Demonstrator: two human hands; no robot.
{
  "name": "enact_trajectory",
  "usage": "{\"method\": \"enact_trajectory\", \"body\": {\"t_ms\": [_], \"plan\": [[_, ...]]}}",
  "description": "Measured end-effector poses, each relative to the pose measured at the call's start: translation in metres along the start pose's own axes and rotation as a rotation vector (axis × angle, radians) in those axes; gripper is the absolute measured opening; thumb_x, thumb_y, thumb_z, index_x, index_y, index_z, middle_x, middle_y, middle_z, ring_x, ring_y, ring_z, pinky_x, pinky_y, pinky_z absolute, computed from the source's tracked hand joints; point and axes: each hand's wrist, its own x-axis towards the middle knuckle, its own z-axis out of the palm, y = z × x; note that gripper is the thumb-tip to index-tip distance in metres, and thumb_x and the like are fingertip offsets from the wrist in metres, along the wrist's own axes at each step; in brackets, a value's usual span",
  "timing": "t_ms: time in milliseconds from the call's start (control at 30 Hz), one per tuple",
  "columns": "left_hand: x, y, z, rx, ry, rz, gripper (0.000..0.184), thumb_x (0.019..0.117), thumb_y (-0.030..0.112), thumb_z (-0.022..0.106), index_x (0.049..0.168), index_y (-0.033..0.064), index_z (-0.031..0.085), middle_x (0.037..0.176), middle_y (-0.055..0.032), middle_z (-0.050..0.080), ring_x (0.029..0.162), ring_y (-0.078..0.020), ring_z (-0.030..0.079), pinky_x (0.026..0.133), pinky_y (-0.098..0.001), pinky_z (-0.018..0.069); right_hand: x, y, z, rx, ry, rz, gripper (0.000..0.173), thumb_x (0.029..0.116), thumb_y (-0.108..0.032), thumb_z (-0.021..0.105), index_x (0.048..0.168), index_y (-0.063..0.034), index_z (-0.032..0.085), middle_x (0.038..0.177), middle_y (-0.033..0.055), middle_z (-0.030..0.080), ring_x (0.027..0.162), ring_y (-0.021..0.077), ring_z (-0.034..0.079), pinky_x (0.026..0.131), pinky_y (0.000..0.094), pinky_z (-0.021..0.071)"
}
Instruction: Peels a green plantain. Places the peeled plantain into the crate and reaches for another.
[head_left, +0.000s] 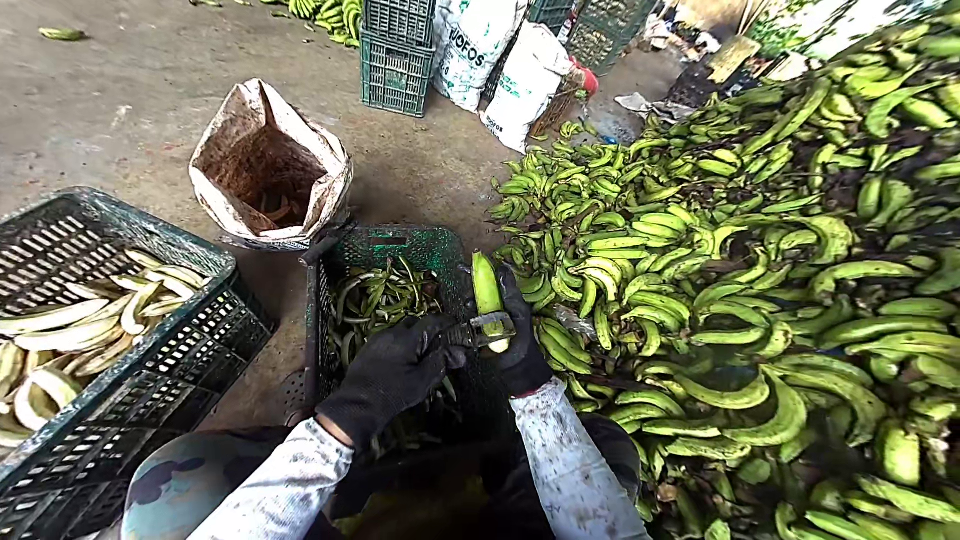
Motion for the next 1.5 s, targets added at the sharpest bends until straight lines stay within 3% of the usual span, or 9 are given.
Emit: {"method": "enact_trajectory", "body": {"t_ms": [400,567,800,933,1000,1067,1233,1367,1500], "plan": [[0.025,-0.039,-0.031,0.132,0.584,-0.167,0.053,0.1041,0.051,0.050,0.147,0.0202,0.051,0.123,-0.0224,0.063,0.107,-0.0437,0.064,0.085,-0.0689,0.0508,-0.039,0.038,0.008,0.162,0.006,0.316,0.055,0.1071,-0.052,0.028,0.110,-0.0055,0.058,0.072,0.0107,0.065,0.053,0.0159,0.064,0.045,0.0279,0.0554],[0.004,-0.005,-0.017,-0.210,0.231,-0.157,0.032,0.1038,0.037,0.058,0.133,0.0224,0.062,0.092,-0.0016,0.070,0.074,-0.0154,0.066,0.068,-0.0432,0.0571,-0.024,0.018,-0.010,0.026,0.055,-0.015,0.041,0.0978,-0.041,0.059,0.123,-0.0090,0.057,0.078,0.0083,0.067,0.057,0.0144,0.066,0.052,0.0292,0.0592],[-0.017,0.015,0.020,-0.371,0.099,-0.097,0.045,0.1007,0.048,0.056,0.137,0.0228,0.060,0.101,0.0034,0.069,0.081,-0.0077,0.064,0.074,-0.0338,0.0568,0.005,-0.009,0.006,-0.525,0.280,-0.434,0.054,0.1012,-0.049,0.047,0.147,-0.0192,0.046,0.114,0.0008,0.064,0.090,0.0096,0.064,0.076,0.0310,0.0574],[-0.001,-0.013,0.011,-0.247,0.166,-0.087,0.037,0.1018,0.039,0.057,0.135,0.0235,0.063,0.106,0.0001,0.071,0.090,-0.0129,0.068,0.081,-0.0422,0.0578,-0.011,0.009,0.008,-0.438,-0.042,-0.243,0.042,0.1024,-0.031,0.051,0.140,-0.0108,0.052,0.102,0.0028,0.068,0.080,0.0085,0.066,0.070,0.0265,0.0586],[0.007,-0.032,0.001,-0.112,0.263,-0.137,0.036,0.1014,0.034,0.060,0.136,0.0244,0.063,0.114,-0.0079,0.070,0.097,-0.0245,0.069,0.083,-0.0543,0.0566,-0.019,0.023,0.007,-0.217,-0.138,0.069,0.035,0.1006,-0.036,0.050,0.119,-0.0077,0.060,0.083,0.0083,0.071,0.060,0.0121,0.067,0.053,0.0258,0.0574],[0.013,-0.046,-0.010,-0.076,0.361,-0.218,0.038,0.1026,0.037,0.060,0.138,0.0237,0.060,0.121,-0.0135,0.067,0.102,-0.0322,0.068,0.084,-0.0625,0.0535,-0.026,0.031,0.006,-0.159,-0.235,0.242,0.044,0.1005,-0.043,0.049,0.124,-0.0061,0.056,0.088,0.0107,0.071,0.060,0.0142,0.066,0.051,0.0258,0.0566],[-0.003,-0.026,-0.007,-0.260,0.336,-0.149,0.037,0.1034,0.034,0.058,0.139,0.0223,0.058,0.099,-0.0028,0.070,0.079,-0.0153,0.066,0.072,-0.0440,0.0569,-0.015,0.023,0.006,-0.196,-0.006,-0.068,0.044,0.0982,-0.044,0.056,0.129,-0.0125,0.057,0.091,0.0062,0.070,0.069,0.0121,0.068,0.060,0.0270,0.0590],[-0.019,-0.002,0.022,-0.388,0.205,-0.055,0.042,0.1014,0.041,0.057,0.138,0.0196,0.060,0.104,0.0018,0.070,0.083,-0.0079,0.066,0.075,-0.0337,0.0579,0.003,0.010,0.015,-0.519,0.311,-0.514,0.053,0.1033,-0.040,0.047,0.151,-0.0176,0.040,0.128,0.0017,0.060,0.107,0.0086,0.061,0.087,0.0317,0.0559],[-0.017,-0.001,0.028,-0.307,0.232,-0.075,0.047,0.1002,0.045,0.056,0.139,0.0198,0.060,0.106,-0.0009,0.070,0.084,-0.0104,0.066,0.076,-0.0369,0.0578,0.001,0.008,0.025,-0.679,0.411,-0.559,0.061,0.1047,-0.038,0.044,0.161,-0.0203,0.026,0.150,0.0055,0.047,0.127,0.0136,0.053,0.102,0.0378,0.0496]]}}
